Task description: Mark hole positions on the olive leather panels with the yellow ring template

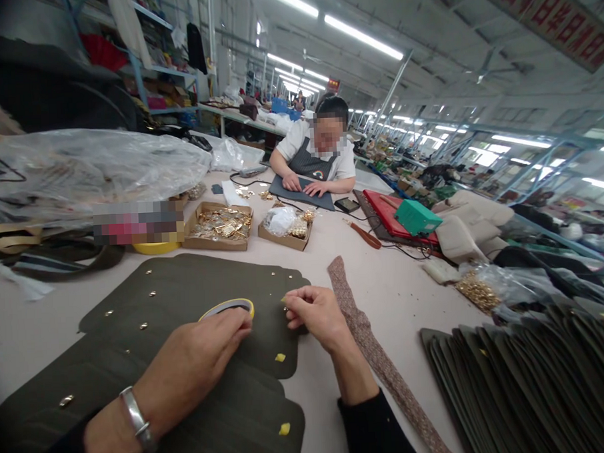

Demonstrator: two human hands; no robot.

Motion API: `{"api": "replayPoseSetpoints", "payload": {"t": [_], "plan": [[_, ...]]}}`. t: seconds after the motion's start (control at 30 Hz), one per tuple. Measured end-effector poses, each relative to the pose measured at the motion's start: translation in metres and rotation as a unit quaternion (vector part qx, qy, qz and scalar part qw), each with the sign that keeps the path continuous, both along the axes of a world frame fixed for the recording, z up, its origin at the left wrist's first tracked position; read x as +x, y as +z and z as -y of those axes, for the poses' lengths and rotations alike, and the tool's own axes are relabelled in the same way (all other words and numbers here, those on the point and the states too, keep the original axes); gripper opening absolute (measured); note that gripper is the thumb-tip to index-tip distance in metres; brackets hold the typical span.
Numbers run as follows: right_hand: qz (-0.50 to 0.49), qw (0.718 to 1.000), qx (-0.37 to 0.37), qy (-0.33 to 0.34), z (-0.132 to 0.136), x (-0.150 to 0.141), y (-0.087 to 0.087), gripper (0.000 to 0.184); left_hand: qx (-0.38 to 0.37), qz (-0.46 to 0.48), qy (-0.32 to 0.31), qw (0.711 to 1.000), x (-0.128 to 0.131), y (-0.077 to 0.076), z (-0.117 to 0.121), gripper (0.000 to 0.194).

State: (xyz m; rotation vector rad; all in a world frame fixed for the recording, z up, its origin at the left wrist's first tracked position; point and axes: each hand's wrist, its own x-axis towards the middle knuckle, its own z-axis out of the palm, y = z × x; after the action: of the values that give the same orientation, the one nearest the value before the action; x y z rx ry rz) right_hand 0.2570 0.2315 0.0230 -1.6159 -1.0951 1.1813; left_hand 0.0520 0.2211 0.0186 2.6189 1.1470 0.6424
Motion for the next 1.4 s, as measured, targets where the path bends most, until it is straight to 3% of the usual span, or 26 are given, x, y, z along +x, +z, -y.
{"api": "replayPoseSetpoints", "payload": {"t": [0.17, 0.43, 0.73, 0.87, 0.93, 1.1, 1.2, 1.4], "plan": [[0.091, 0.995, -0.030, 0.031, -0.004, 0.015, -0.010, 0.009, -0.086, -0.145, -0.004, 0.986, 0.008, 0.002, 0.001, 0.021], [0.198, 0.978, -0.033, 0.054, -0.002, 0.010, -0.015, 0.009, -0.108, -0.172, -0.008, 0.979, 0.010, 0.003, 0.002, 0.026], [0.398, 0.909, 0.064, 0.103, -0.002, 0.004, -0.011, 0.012, -0.096, -0.161, -0.007, 0.982, 0.009, 0.003, 0.002, 0.024], [0.393, 0.912, 0.093, 0.071, 0.003, 0.011, -0.009, 0.023, -0.103, -0.155, -0.003, 0.982, 0.007, 0.003, 0.001, 0.024], [0.372, 0.915, 0.137, 0.071, 0.007, 0.015, -0.007, 0.017, -0.111, -0.149, -0.004, 0.983, 0.006, 0.002, 0.001, 0.024], [0.414, 0.862, 0.238, 0.169, 0.012, 0.012, -0.009, 0.016, -0.113, -0.138, -0.007, 0.984, 0.005, 0.001, -0.001, 0.023], [0.463, 0.844, 0.204, 0.178, 0.008, 0.004, -0.012, 0.019, -0.115, -0.142, -0.009, 0.983, 0.006, 0.002, -0.001, 0.022], [0.477, 0.866, 0.060, 0.135, -0.002, -0.007, -0.003, 0.023, -0.124, -0.138, -0.018, 0.982, 0.004, 0.005, 0.000, 0.022]]}}
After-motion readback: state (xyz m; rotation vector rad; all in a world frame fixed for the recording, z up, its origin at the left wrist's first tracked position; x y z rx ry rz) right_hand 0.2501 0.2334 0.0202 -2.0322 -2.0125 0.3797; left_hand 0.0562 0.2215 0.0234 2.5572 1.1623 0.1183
